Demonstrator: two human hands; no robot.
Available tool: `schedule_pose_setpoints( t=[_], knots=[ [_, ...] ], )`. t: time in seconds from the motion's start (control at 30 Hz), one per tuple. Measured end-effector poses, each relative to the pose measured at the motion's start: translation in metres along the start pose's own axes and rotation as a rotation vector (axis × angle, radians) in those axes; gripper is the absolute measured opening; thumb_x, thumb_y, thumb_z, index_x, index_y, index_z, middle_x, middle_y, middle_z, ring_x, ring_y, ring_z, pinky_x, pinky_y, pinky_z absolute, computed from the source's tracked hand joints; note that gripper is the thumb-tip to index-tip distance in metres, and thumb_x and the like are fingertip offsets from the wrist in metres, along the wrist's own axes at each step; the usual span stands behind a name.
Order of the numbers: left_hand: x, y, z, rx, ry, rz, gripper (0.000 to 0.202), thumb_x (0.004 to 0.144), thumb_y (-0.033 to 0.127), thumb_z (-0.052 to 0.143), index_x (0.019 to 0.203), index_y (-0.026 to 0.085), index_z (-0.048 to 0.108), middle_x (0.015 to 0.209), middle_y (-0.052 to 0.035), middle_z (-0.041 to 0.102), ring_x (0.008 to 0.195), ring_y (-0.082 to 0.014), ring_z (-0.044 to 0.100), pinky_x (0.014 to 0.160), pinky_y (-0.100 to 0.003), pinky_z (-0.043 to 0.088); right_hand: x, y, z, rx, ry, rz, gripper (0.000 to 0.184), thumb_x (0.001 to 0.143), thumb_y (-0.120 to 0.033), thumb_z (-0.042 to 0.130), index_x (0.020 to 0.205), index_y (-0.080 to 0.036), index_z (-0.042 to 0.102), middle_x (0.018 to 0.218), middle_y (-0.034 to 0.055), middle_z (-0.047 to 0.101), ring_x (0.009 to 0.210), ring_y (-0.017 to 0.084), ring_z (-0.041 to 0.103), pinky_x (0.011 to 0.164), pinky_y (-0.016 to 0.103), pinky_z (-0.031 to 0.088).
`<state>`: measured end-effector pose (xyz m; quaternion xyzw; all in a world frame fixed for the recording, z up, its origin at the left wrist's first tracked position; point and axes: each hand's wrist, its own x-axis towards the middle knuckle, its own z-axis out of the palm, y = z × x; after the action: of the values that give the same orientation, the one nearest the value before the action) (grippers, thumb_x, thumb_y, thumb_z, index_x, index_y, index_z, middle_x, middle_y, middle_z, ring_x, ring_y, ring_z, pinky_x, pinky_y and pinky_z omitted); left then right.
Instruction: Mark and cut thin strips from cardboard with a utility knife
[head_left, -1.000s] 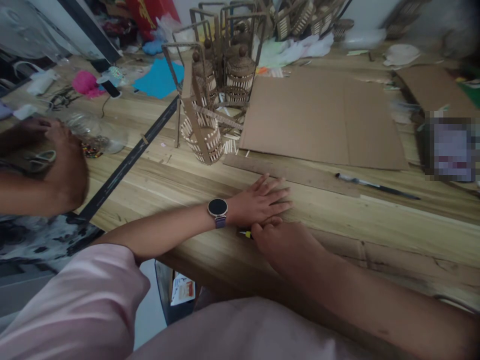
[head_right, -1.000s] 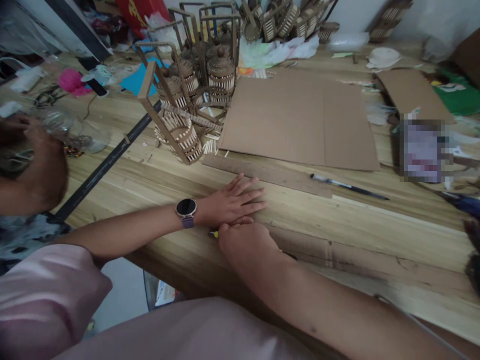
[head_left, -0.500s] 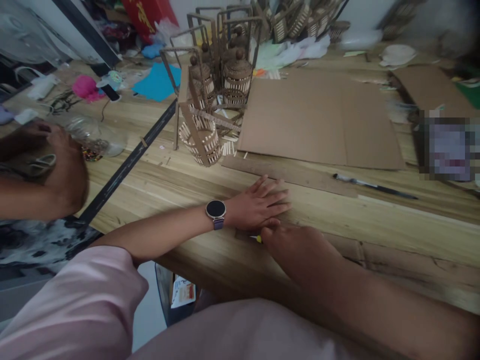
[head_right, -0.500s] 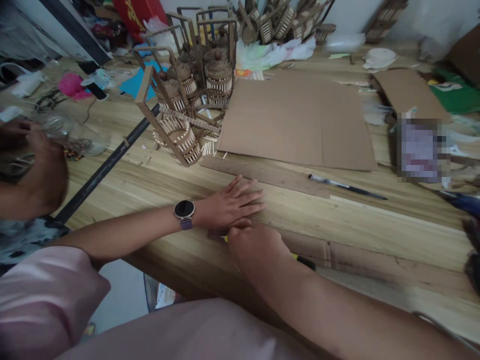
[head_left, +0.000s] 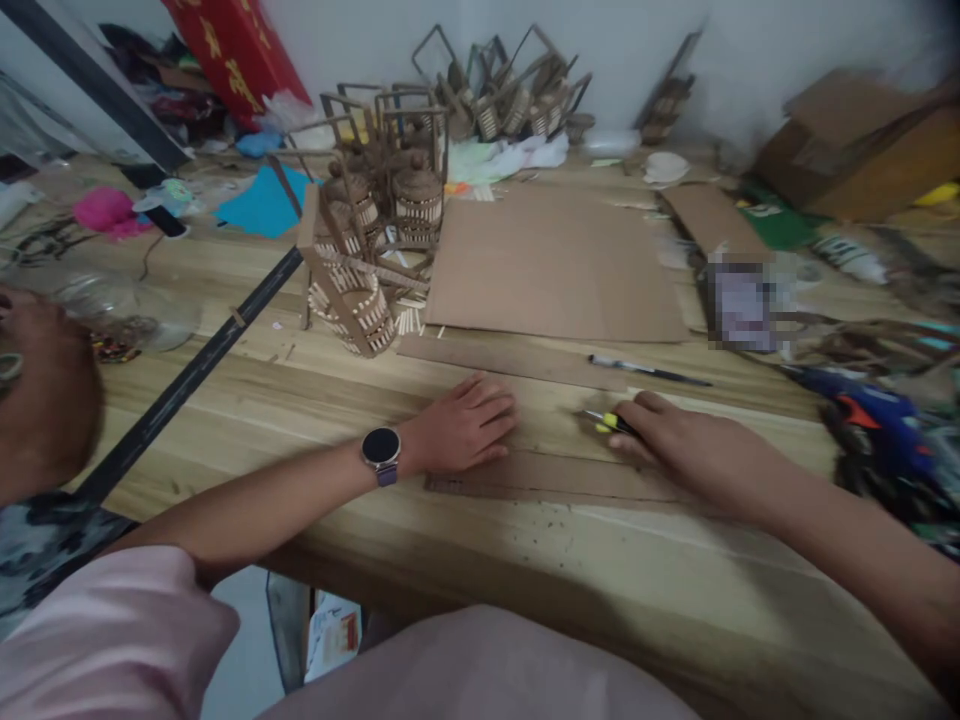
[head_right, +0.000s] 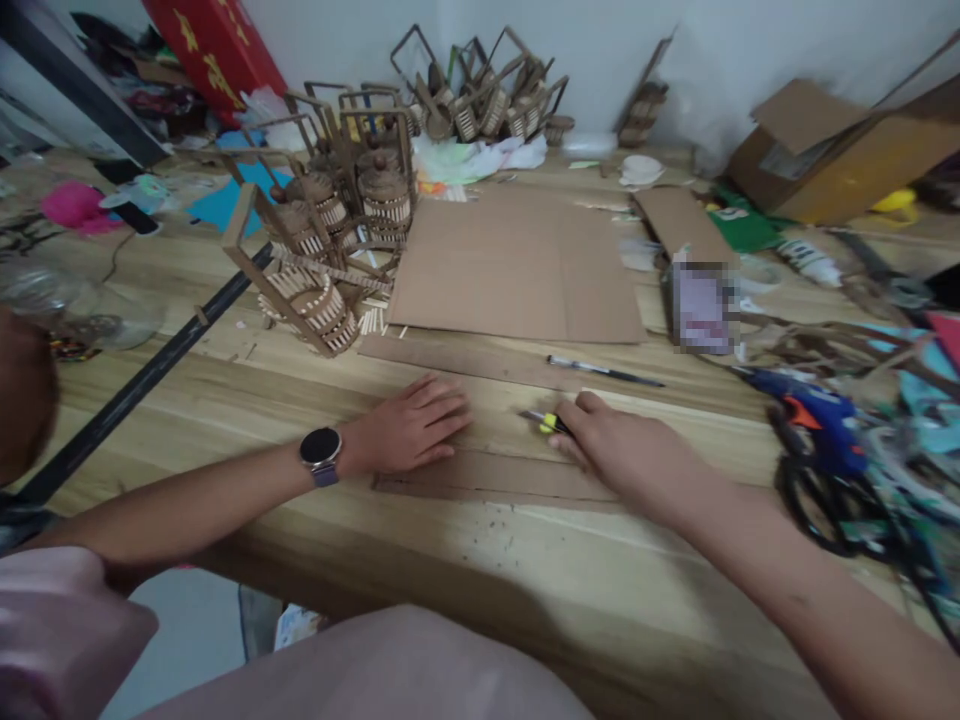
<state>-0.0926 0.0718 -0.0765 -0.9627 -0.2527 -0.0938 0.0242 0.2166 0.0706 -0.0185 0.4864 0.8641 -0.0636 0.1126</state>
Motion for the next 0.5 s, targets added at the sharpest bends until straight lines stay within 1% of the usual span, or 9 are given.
schedule_pose_setpoints(
  t=[0.03,0.1,0.13,0.17,0.2,0.27,0.33,0.43,0.5],
  knots=[
    [0.001,0.005,-0.005,-0.002,-0.005,0.009,0.041,0.106,0.041,0.045,0.123,0.010,0.066,0.131,-0.0164,0.065,0.128,-0.0305,0.054,0.115,-0.049,0.036,0.005,0.002,0.002,0.026,0.036,-0.005,0.026,0.101,-0.037,0.042,0.102,-0.020,0.062,0.099,0.0098,0.068,0.070,0.019,0.067,0.055,0.027,0.038],
    [0.002,0.018,-0.016,-0.024,-0.011,0.011,0.041,0.105,0.046,0.047,0.112,0.013,0.070,0.125,-0.0157,0.067,0.119,-0.0289,0.057,0.103,-0.043,0.045,0.015,0.001,0.006,0.064,0.068,-0.038,0.024,0.101,-0.034,0.043,0.103,-0.018,0.061,0.097,0.0100,0.069,0.076,0.020,0.066,0.060,0.027,0.040],
    [0.003,0.025,-0.020,-0.045,-0.018,0.025,0.042,0.102,0.051,0.050,0.112,0.014,0.069,0.124,-0.0151,0.067,0.115,-0.0286,0.058,0.098,-0.042,0.047,0.021,-0.001,0.008,0.069,0.074,-0.053,0.022,0.100,-0.033,0.045,0.102,-0.017,0.061,0.095,0.0097,0.069,0.078,0.020,0.066,0.063,0.028,0.042],
    [0.003,0.032,-0.024,-0.059,-0.043,0.037,0.047,0.098,0.056,0.056,0.117,0.014,0.067,0.124,-0.0151,0.066,0.112,-0.0289,0.059,0.096,-0.042,0.049,0.026,-0.003,0.010,0.074,0.078,-0.074,0.021,0.100,-0.033,0.048,0.101,-0.017,0.061,0.094,0.0095,0.070,0.082,0.021,0.066,0.067,0.028,0.044],
    [0.004,0.037,-0.026,-0.067,-0.068,0.037,0.050,0.093,0.057,0.064,0.119,0.013,0.065,0.123,-0.0145,0.067,0.109,-0.0289,0.060,0.093,-0.041,0.050,0.031,-0.004,0.012,0.079,0.083,-0.093,0.020,0.099,-0.033,0.050,0.100,-0.017,0.062,0.094,0.0095,0.070,0.085,0.021,0.066,0.071,0.029,0.045],
    [0.005,0.045,-0.027,-0.072,-0.117,0.028,0.049,0.088,0.050,0.074,0.119,0.014,0.064,0.118,-0.0119,0.068,0.102,-0.0272,0.062,0.086,-0.038,0.051,0.039,-0.007,0.014,0.092,0.107,-0.122,0.021,0.098,-0.033,0.053,0.100,-0.016,0.064,0.096,0.0109,0.071,0.092,0.022,0.066,0.080,0.031,0.047],
    [0.005,0.047,-0.025,-0.054,-0.141,0.026,0.038,0.089,0.041,0.075,0.114,0.014,0.065,0.112,-0.0104,0.070,0.097,-0.0259,0.063,0.081,-0.036,0.052,0.042,-0.008,0.014,0.101,0.153,-0.119,0.026,0.098,-0.035,0.053,0.107,-0.013,0.065,0.105,0.0148,0.070,0.100,0.026,0.064,0.087,0.036,0.047],
    [0.003,0.045,-0.024,0.025,-0.128,0.080,0.020,0.097,0.027,0.064,0.110,0.012,0.065,0.107,-0.0118,0.072,0.092,-0.0251,0.064,0.076,-0.035,0.052,0.034,-0.007,0.010,0.113,0.232,-0.095,0.037,0.100,-0.036,0.050,0.123,-0.011,0.063,0.119,0.0200,0.066,0.114,0.032,0.058,0.096,0.048,0.044],
    [-0.002,0.040,-0.025,0.074,-0.109,0.113,0.016,0.100,0.015,0.055,0.112,0.011,0.065,0.104,-0.0125,0.073,0.088,-0.0238,0.066,0.071,-0.033,0.051,0.022,-0.008,0.006,0.128,0.252,-0.110,0.036,0.101,-0.035,0.046,0.123,-0.013,0.064,0.119,0.0183,0.066,0.115,0.030,0.058,0.099,0.048,0.044]
  ],
)
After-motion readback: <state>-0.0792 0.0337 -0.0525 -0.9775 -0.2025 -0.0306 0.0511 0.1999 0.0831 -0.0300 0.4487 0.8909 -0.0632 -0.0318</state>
